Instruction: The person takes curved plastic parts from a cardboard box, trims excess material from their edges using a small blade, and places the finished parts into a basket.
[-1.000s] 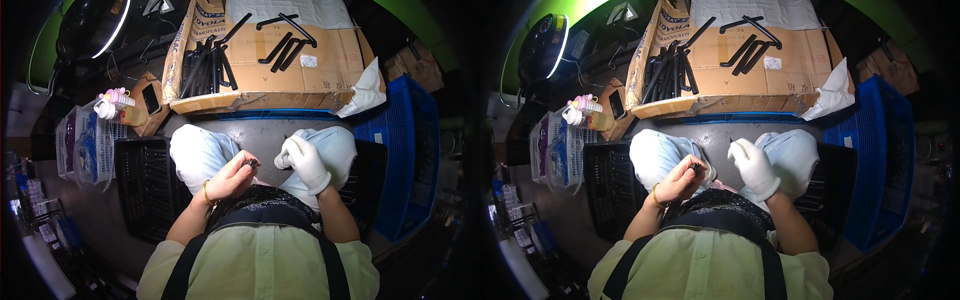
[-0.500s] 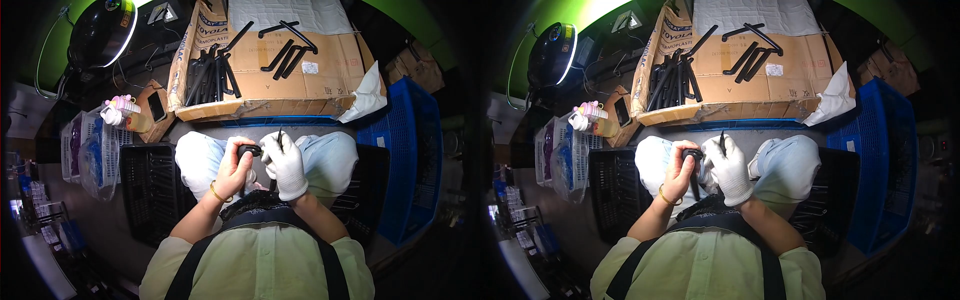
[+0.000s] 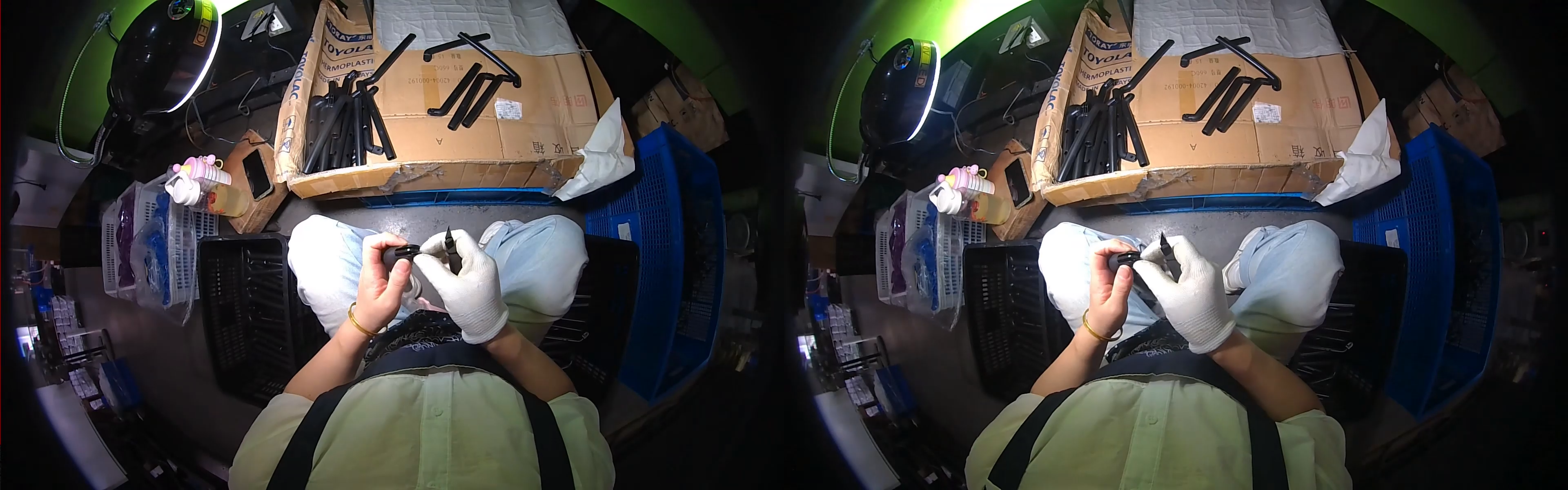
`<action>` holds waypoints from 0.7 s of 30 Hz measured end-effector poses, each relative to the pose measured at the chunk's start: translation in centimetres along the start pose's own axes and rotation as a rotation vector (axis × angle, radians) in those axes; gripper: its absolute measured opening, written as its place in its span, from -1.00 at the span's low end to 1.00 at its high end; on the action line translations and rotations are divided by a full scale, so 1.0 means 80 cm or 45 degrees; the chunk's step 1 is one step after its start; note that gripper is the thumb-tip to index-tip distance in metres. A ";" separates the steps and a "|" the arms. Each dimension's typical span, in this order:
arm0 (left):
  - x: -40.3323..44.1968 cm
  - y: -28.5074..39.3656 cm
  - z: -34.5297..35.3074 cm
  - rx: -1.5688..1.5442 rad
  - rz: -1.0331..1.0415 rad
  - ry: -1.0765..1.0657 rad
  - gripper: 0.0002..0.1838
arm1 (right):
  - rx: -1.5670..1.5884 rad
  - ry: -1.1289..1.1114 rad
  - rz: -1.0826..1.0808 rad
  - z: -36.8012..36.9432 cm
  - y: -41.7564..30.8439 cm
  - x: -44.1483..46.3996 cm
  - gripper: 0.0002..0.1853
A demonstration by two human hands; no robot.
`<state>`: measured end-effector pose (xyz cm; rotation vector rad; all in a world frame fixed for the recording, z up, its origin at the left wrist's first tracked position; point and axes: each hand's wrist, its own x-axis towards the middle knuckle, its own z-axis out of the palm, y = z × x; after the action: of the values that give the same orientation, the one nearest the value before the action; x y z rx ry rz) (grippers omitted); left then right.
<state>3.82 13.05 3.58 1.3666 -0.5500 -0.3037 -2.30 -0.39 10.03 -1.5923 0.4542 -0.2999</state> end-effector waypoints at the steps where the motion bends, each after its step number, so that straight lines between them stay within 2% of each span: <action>1: -0.001 -0.003 -0.002 0.022 0.045 -0.009 -0.71 | 0.001 -0.024 0.004 -0.002 0.001 -0.001 -0.87; 4: -0.005 -0.015 -0.012 0.165 0.236 -0.123 -0.72 | -0.093 -0.141 -0.013 -0.014 0.004 0.000 -0.88; 6: -0.009 -0.014 -0.014 0.193 0.220 -0.166 -0.74 | -0.287 -0.276 -0.060 -0.026 0.008 0.004 -0.86; 9: -0.012 -0.012 -0.014 0.187 0.160 -0.206 -0.75 | -0.434 -0.316 -0.222 -0.028 0.015 0.003 -0.84; 11: -0.016 -0.013 -0.009 0.086 0.061 -0.178 -0.75 | -0.195 -0.393 -0.055 -0.026 0.015 0.002 -0.89; 12: -0.018 -0.012 -0.006 -0.125 -0.043 -0.161 -0.74 | -0.075 -0.431 0.028 -0.026 0.015 0.002 -0.91; 14: -0.022 -0.007 0.001 -0.544 -0.249 -0.120 -0.74 | 0.334 -0.437 0.457 -0.032 0.004 0.006 -0.92; 15: -0.021 -0.006 0.003 -0.579 -0.258 -0.122 -0.74 | 0.540 -0.435 0.672 -0.033 0.001 0.008 -0.92; 18: -0.019 -0.006 0.005 -0.919 -0.298 -0.061 -0.75 | 0.458 -0.268 0.589 -0.031 0.010 0.007 -0.93; 21: -0.016 -0.008 -0.003 -0.985 -0.321 -0.103 -0.73 | 0.404 -0.330 0.561 -0.031 0.003 -0.004 -0.85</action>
<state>2.92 13.79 2.66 0.6674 -0.2712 -0.6979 -3.71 -2.45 10.03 -1.1639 0.5132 0.1634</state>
